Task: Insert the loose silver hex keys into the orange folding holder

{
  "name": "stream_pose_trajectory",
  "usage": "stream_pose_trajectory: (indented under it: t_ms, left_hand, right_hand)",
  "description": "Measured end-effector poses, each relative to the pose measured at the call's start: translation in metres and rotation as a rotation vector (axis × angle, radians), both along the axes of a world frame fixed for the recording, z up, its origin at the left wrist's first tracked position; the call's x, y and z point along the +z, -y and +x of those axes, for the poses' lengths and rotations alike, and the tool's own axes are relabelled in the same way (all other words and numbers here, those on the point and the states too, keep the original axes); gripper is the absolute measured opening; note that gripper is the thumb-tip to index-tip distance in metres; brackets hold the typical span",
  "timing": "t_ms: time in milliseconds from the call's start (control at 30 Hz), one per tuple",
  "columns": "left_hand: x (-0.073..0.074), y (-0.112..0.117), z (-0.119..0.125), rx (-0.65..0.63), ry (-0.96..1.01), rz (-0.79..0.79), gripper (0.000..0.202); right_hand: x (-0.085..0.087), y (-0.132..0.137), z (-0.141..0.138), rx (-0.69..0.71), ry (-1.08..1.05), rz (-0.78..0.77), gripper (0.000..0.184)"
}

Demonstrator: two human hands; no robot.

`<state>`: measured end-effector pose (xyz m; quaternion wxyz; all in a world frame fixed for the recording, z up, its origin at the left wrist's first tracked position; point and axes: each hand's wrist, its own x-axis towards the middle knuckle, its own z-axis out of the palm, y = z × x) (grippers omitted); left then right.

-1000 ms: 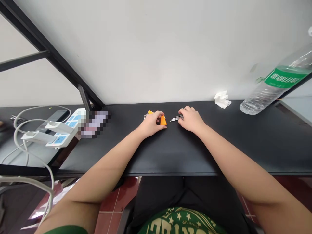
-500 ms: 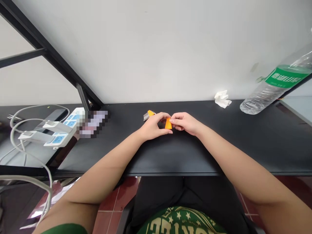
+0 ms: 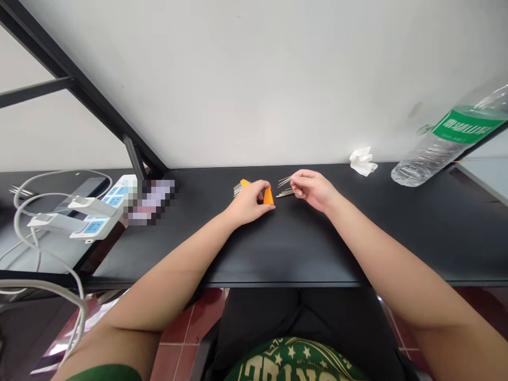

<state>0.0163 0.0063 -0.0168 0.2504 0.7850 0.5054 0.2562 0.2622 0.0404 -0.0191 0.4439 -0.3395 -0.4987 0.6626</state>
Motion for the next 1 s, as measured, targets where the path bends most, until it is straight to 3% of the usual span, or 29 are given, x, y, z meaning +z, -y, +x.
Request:
stream_pose_trajectory:
  t_ms: [100, 200, 367, 500, 800, 1000]
  left_hand:
    - [0.001, -0.001, 0.0, 0.043, -0.1, -0.025, 0.046]
    - [0.003, 0.0, 0.002, 0.027, -0.123, -0.026, 0.047]
    - [0.005, 0.0, 0.002, 0.032, -0.142, -0.044, 0.047]
    - [0.005, 0.0, 0.001, 0.025, -0.152, -0.033, 0.045]
    - [0.005, 0.001, 0.001, 0.031, -0.17, -0.059, 0.049]
    - [0.007, 0.002, 0.002, 0.024, -0.162, -0.056, 0.046]
  right_hand:
    - [-0.008, -0.017, 0.006, -0.235, 0.218, 0.087, 0.026]
    - [-0.016, -0.029, 0.01, -0.347, 0.488, 0.156, 0.021]
    - [-0.021, -0.035, 0.014, -0.376, 1.036, 0.339, 0.023]
    - [-0.025, -0.038, 0.017, -0.322, 1.28, 0.491, 0.025]
    - [-0.022, -0.039, 0.025, -0.197, 1.437, 0.506, 0.026]
    - [-0.021, -0.041, 0.029, -0.312, 1.337, 0.404, 0.015]
